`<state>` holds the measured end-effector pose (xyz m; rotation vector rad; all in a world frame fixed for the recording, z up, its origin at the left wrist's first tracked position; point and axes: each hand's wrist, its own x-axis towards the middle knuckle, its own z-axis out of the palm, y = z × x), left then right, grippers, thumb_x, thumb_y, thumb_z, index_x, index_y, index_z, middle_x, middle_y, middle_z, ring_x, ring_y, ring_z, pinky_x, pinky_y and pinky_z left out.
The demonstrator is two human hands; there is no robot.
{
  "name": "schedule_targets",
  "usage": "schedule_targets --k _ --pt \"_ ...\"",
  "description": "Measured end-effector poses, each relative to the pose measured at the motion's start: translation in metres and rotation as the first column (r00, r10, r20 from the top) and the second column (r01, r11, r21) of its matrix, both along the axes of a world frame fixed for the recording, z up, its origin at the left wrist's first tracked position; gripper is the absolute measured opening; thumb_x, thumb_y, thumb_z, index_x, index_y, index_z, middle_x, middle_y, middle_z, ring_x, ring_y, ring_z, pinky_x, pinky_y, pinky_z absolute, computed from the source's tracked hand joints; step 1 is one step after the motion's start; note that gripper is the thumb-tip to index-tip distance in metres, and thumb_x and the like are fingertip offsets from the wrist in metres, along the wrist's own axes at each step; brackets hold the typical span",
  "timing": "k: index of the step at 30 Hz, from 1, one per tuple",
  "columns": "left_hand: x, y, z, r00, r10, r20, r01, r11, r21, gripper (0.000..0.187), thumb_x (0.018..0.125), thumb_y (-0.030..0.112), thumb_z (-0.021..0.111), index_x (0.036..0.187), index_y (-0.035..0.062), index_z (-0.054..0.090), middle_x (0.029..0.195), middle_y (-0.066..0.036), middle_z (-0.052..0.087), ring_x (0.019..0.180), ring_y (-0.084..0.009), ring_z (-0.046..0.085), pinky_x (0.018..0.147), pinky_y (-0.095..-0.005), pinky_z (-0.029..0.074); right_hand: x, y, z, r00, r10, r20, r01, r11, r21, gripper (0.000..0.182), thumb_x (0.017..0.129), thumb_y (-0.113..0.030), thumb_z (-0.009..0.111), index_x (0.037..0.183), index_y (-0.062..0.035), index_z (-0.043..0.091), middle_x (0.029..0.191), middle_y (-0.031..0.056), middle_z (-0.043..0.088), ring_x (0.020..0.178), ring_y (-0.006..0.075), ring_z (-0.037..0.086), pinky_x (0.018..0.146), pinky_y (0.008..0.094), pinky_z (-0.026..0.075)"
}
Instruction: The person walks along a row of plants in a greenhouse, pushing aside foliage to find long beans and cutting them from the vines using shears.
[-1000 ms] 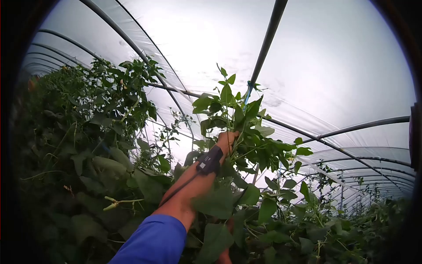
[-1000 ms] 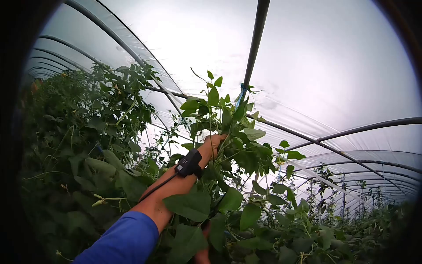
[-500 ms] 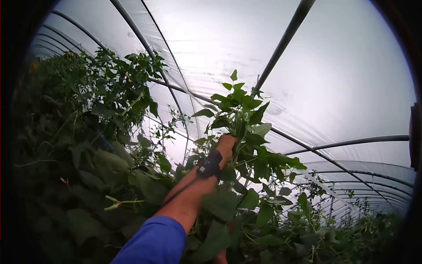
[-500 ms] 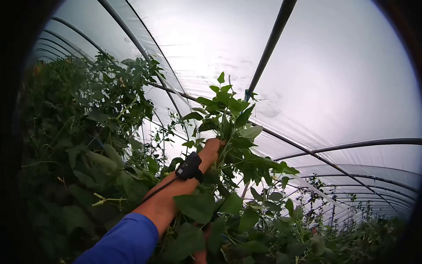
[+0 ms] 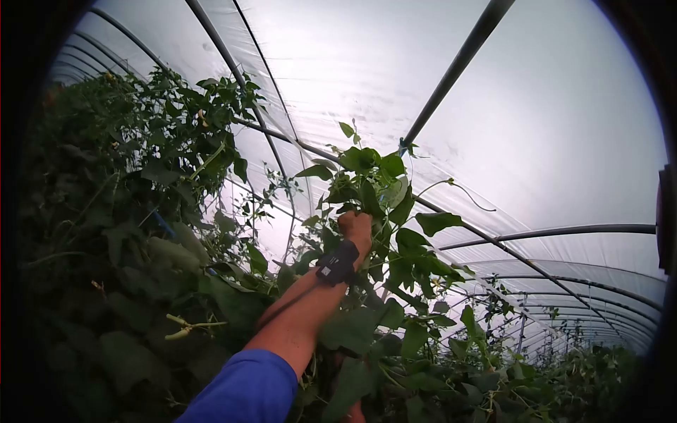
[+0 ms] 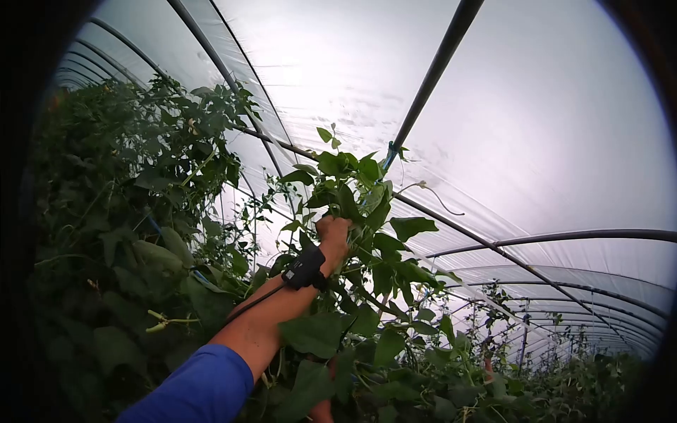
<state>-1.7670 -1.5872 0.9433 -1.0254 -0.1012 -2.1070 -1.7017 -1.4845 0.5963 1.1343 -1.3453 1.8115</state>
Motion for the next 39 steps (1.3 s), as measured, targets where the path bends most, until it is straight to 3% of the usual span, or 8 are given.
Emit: schedule_targets --k 6,9,26,29,31,34,35,39 --pt "0.043 -0.022 -0.032 0.970 -0.223 0.094 0.221 0.975 0.026 0.016 0.064 0.005 0.058 0.055 -0.0014 0.046 0.054 -0.002 0.046 0.050 -0.0101 0.038 0.045 -0.0333 0.032 0.045 -0.037 0.001 0.857 -0.464 -0.222 0.483 0.875 0.039 0.047 0.096 -0.025 0.044 0.137 -0.0054 0.031 0.129 0.0064 0.044 0.114 0.0163 0.045 0.099 0.0293 0.036" --pt "0.037 -0.013 -0.026 0.967 -0.249 0.055 0.247 0.968 0.039 0.017 0.065 0.004 0.058 0.054 -0.0004 0.046 0.054 -0.001 0.045 0.049 -0.0096 0.037 0.044 -0.0329 0.032 0.052 -0.030 -0.005 0.457 -0.812 -0.362 0.890 0.419 0.182 0.053 0.093 -0.017 0.047 0.139 -0.0030 0.025 0.133 0.0092 0.039 0.118 0.0177 0.041 0.102 0.0306 0.032" --pt "-0.061 -0.001 0.033 0.921 0.150 0.359 0.062 0.854 -0.516 0.022 0.063 0.012 0.073 0.069 -0.0030 0.058 0.068 -0.012 0.061 0.055 -0.0196 0.058 0.049 -0.0365 0.045 0.026 -0.021 -0.001 0.738 -0.662 -0.128 0.674 0.717 0.178 0.045 0.092 -0.023 0.048 0.129 -0.0022 0.034 0.123 0.0095 0.045 0.109 0.0198 0.045 0.095 0.0322 0.035" --pt "-0.153 0.007 0.051 0.434 0.851 -0.298 -0.839 0.261 -0.477 0.024 0.068 0.017 0.068 0.089 0.0078 0.063 0.076 -0.009 0.063 0.064 -0.0209 0.061 0.057 -0.0332 0.048 0.023 -0.017 -0.003 0.713 -0.684 -0.153 0.701 0.691 0.179 0.041 0.091 -0.022 0.049 0.126 -0.0018 0.038 0.119 0.0100 0.047 0.106 0.0210 0.046 0.093 0.0331 0.036" --pt "-0.043 -0.048 0.009 -0.041 0.788 -0.615 -0.786 -0.405 -0.467 0.023 0.076 0.020 0.061 0.097 0.0111 0.062 0.082 -0.008 0.063 0.067 -0.0219 0.062 0.059 -0.0316 0.049 0.023 -0.014 -0.002 0.690 -0.702 -0.174 0.724 0.666 0.182 0.039 0.090 -0.021 0.049 0.123 -0.0015 0.040 0.117 0.0103 0.048 0.103 0.0218 0.047 0.091 0.0337 0.037" --pt "-0.101 -0.011 0.044 0.172 0.856 -0.488 -0.905 -0.059 -0.421 0.020 0.074 0.020 0.055 0.076 0.0040 0.068 0.075 -0.018 0.064 0.070 -0.0335 0.065 0.059 -0.0403 0.050 0.022 -0.013 0.001 0.647 -0.730 -0.222 0.763 0.623 0.175 0.036 0.089 -0.019 0.050 0.120 -0.0010 0.043 0.114 0.0108 0.050 0.100 0.0229 0.049 0.089 0.0346 0.038" --pt "-0.136 -0.015 0.043 -0.094 0.750 -0.655 -0.811 -0.439 -0.386 0.020 0.072 0.019 0.064 0.089 0.0092 0.062 0.082 -0.008 0.064 0.067 -0.0229 0.063 0.062 -0.0313 0.051 0.021 -0.012 0.001 0.625 -0.742 -0.243 0.780 0.602 0.171 0.035 0.089 -0.019 0.050 0.119 -0.0008 0.044 0.113 0.0110 0.051 0.099 0.0233 0.050 0.088 0.0349 0.039" --pt "-0.038 -0.056 -0.026 0.074 0.824 -0.562 -0.883 -0.208 -0.420 0.019 0.058 0.008 0.067 0.075 0.0003 0.064 0.079 -0.018 0.066 0.077 -0.0341 0.065 0.064 -0.0367 0.050 0.024 -0.013 0.003 0.499 -0.794 -0.348 0.865 0.480 0.146 0.032 0.087 -0.017 0.051 0.114 -0.0002 0.048 0.108 0.0117 0.054 0.095 0.0249 0.052 0.085 0.0361 0.041"
